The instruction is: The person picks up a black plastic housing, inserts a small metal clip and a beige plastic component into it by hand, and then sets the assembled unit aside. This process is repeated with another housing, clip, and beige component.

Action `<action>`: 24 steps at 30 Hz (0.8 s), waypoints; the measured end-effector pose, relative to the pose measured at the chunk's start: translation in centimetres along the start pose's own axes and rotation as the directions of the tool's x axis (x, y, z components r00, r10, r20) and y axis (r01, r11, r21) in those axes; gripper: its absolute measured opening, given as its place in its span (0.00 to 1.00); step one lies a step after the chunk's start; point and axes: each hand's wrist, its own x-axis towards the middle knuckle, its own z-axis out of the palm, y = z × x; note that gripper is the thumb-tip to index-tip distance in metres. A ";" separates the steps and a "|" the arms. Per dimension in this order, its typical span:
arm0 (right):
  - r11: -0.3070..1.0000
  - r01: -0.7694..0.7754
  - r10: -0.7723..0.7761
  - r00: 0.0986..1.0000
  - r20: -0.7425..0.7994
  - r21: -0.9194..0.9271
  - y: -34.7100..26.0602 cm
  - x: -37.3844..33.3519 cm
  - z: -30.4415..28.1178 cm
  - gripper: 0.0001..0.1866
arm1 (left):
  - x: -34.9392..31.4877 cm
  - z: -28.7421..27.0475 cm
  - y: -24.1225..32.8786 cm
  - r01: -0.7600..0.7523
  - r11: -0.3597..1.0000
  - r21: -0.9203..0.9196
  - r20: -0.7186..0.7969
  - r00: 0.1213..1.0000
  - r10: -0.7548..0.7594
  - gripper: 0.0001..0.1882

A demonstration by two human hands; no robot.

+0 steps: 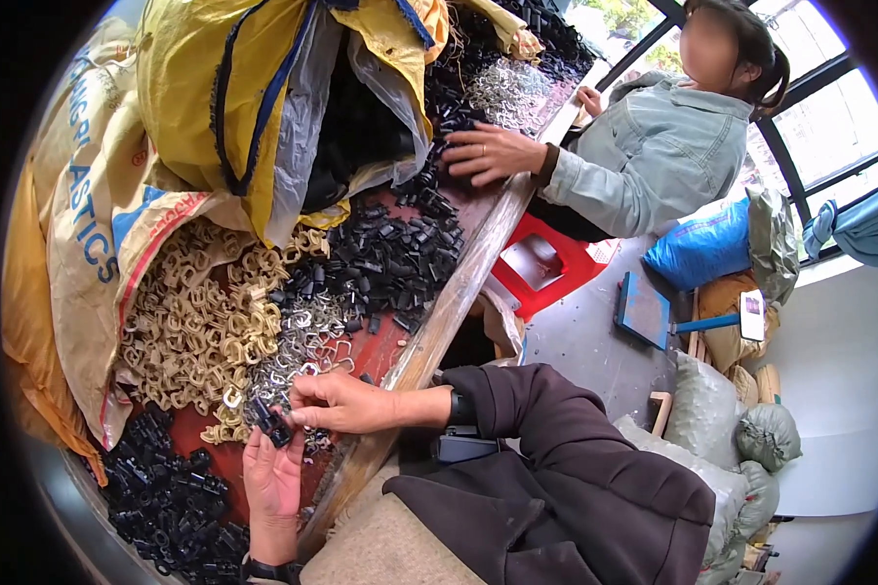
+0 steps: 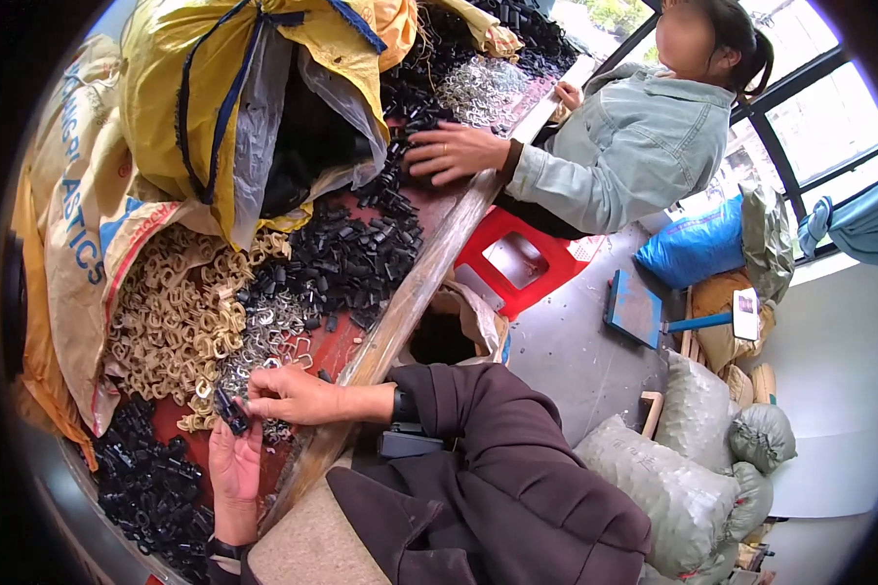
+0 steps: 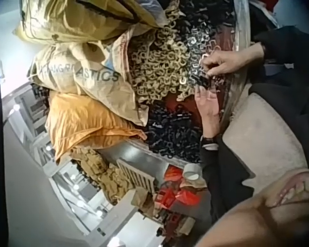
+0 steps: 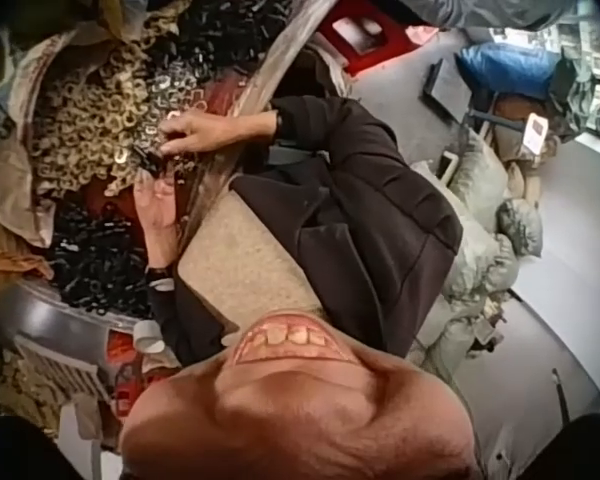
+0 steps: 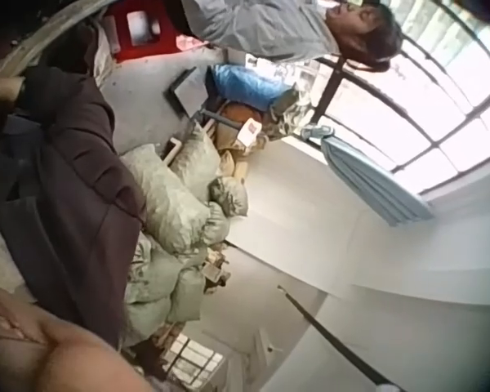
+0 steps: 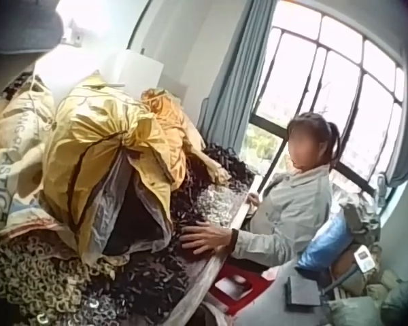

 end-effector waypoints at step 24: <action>0.940 -0.277 0.266 0.961 0.081 0.200 0.6 1.0 -0.5 0.05 | 0.0 -0.9 0.4 0.134 0.991 -0.019 -0.009 0.991 -0.134 0.17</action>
